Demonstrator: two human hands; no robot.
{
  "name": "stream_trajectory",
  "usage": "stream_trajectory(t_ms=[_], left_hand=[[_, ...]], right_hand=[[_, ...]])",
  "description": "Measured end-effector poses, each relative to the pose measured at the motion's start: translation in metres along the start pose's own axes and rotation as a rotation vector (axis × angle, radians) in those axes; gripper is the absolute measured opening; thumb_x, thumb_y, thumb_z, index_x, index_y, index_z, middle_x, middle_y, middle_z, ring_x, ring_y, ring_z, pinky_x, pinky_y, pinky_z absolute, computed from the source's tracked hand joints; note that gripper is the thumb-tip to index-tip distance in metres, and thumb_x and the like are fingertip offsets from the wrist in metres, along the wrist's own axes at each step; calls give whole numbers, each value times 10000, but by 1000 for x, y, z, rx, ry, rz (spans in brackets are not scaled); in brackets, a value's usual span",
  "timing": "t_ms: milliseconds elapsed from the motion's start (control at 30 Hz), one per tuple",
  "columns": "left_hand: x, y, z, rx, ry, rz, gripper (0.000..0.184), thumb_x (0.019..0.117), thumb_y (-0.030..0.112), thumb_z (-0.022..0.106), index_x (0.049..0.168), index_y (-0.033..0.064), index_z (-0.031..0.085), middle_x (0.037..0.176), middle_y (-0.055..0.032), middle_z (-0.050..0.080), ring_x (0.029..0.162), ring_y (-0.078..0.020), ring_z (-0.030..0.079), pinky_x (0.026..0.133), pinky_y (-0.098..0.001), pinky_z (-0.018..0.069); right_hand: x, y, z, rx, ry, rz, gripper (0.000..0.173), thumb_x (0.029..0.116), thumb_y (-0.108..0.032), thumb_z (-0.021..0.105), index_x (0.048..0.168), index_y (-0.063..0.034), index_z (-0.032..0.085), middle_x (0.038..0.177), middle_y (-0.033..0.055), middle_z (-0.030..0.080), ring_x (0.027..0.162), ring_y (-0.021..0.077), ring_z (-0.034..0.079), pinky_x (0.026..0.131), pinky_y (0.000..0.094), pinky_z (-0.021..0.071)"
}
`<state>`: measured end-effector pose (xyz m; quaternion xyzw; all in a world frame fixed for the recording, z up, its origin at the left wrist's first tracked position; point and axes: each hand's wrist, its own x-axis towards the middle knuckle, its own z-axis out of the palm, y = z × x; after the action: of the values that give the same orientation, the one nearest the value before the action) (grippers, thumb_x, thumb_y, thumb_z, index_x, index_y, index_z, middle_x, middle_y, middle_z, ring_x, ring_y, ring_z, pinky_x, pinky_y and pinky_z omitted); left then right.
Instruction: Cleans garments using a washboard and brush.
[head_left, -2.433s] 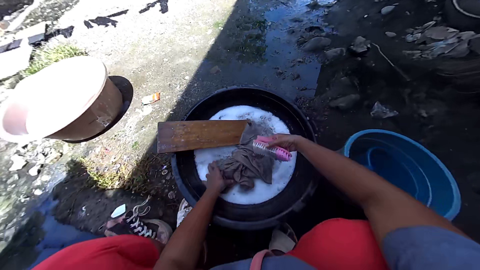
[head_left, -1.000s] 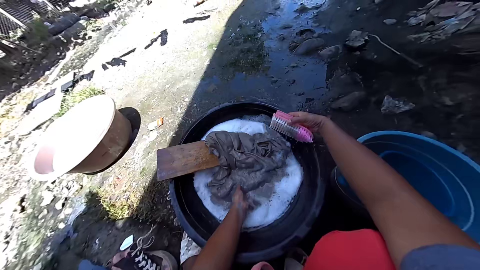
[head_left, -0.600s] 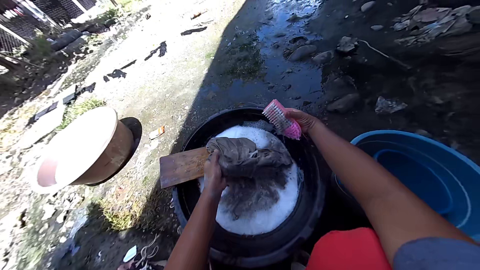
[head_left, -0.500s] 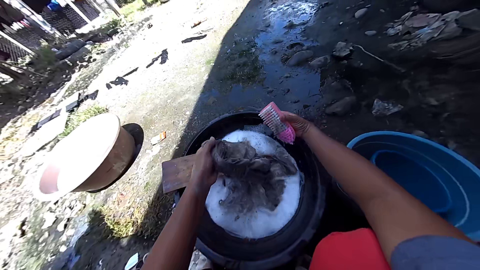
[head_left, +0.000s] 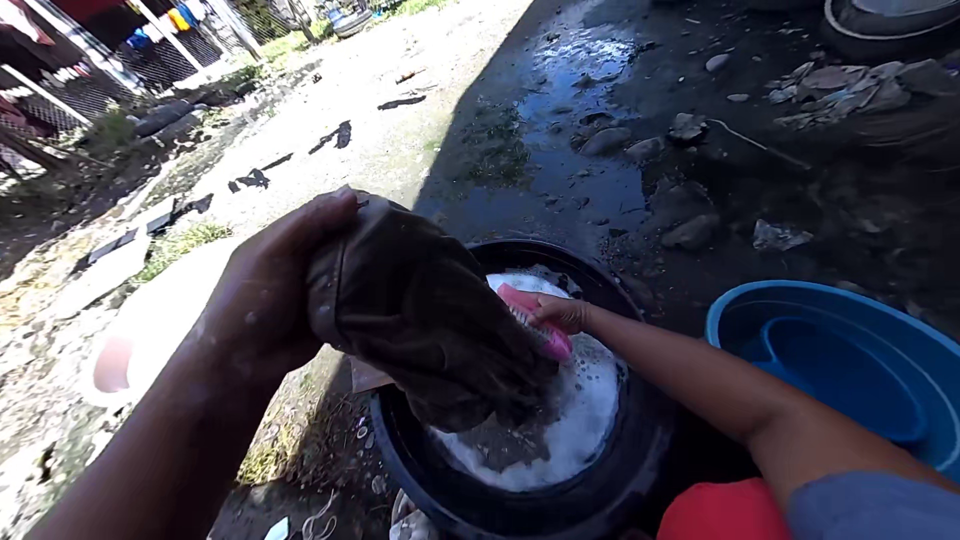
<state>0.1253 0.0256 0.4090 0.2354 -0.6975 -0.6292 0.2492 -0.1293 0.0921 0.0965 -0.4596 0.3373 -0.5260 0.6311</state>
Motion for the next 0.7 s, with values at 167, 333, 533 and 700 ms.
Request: stream_trajectory(t_ms=[167, 333, 533, 700], left_hand=[[-37, -22, -68, 131, -82, -81, 278, 1010, 469, 568, 917, 279, 749, 787, 70, 724, 699, 7, 685, 628, -185, 587], [6, -103, -110, 48, 160, -459, 403, 1123, 289, 288, 1013, 144, 647, 810, 10, 714, 703, -81, 698, 622, -261, 598], [66, -326, -110, 194, 118, -733, 718, 1107, 540, 267, 1421, -75, 464, 1278, -289, 585, 1112, -353, 600, 947, -523, 498], [75, -355, -103, 755, -197, -535, 472, 1063, 331, 561, 1270, -92, 598, 1192, -306, 651, 1155, -412, 636, 1031, -570, 467]], right_hand=[[-46, -36, -23, -202, -50, 177, 661, 687, -467, 862, 1209, -183, 573, 933, -163, 710, 821, -64, 671, 745, 155, 569], [-66, -66, -50, -227, 503, 141, 626, 715, -337, 758, 1255, -126, 522, 861, -83, 699, 714, -16, 666, 669, 180, 579], [-19, 27, -44, -510, 1440, 119, 764, 905, -132, 785, 1521, 14, 356, 1250, 309, 615, 1024, 376, 671, 901, 533, 554], [-24, 158, 50, -352, 2045, -8, 986, 918, -71, 742, 1607, 76, 53, 1652, 301, 227, 1467, 319, 422, 1185, 354, 371]])
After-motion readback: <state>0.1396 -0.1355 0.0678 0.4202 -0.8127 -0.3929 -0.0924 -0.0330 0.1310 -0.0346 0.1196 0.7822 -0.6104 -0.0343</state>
